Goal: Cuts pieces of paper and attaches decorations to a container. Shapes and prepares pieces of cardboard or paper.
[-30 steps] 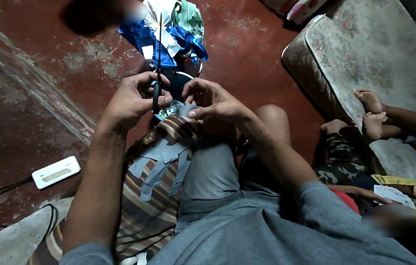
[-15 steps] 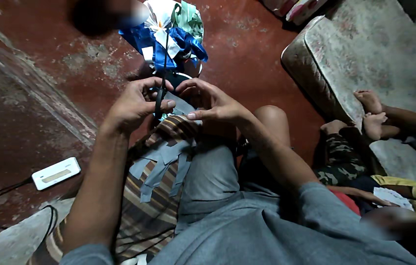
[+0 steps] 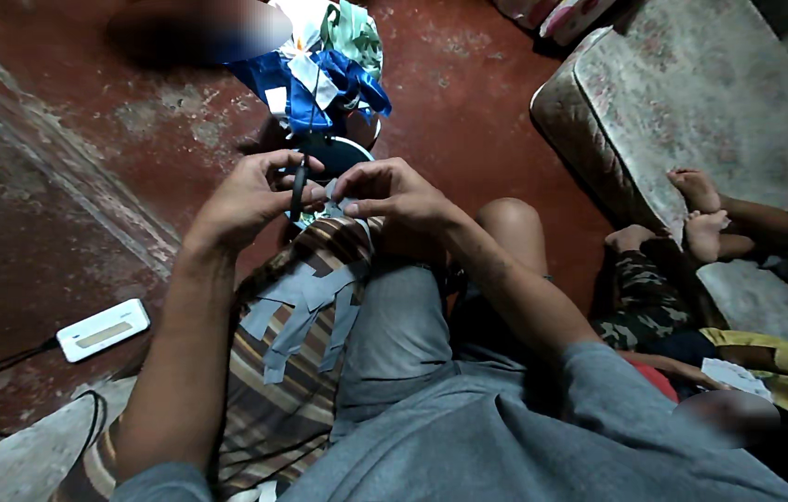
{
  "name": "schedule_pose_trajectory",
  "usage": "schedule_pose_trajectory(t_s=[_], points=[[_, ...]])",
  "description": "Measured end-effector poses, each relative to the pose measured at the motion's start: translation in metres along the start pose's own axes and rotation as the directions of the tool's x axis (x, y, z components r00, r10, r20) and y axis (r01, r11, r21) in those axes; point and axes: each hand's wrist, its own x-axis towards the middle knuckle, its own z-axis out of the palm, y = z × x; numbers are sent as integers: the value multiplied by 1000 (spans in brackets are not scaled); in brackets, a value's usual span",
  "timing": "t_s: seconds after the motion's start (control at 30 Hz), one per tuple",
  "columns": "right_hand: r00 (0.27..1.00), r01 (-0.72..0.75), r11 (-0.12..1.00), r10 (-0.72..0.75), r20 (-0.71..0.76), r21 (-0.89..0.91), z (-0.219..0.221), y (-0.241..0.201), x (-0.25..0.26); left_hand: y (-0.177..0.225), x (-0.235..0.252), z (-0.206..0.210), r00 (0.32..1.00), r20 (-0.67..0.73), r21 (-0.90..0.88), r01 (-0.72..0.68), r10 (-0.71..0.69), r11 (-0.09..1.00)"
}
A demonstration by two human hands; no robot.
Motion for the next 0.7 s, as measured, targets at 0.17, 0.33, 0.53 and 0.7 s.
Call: schedule_pose_trajectory(t_s=[0.17, 0.33, 0.53, 0.7], points=[[986, -8, 1000, 5, -165, -20, -14, -1, -4, 17, -17, -27, 987, 111, 275, 79, -113, 958], [956, 37, 996, -58, -288, -76, -28, 0, -3, 13, -20, -37, 914, 328, 369, 108, -238, 923], [983, -15, 998, 4, -185, -57, -34, 1, -5, 11, -14, -28, 879, 427, 344, 59, -211, 937], [989, -95, 995, 95, -109, 9, -37, -4, -7, 11, -14, -27, 882, 433, 356, 22, -185, 934]])
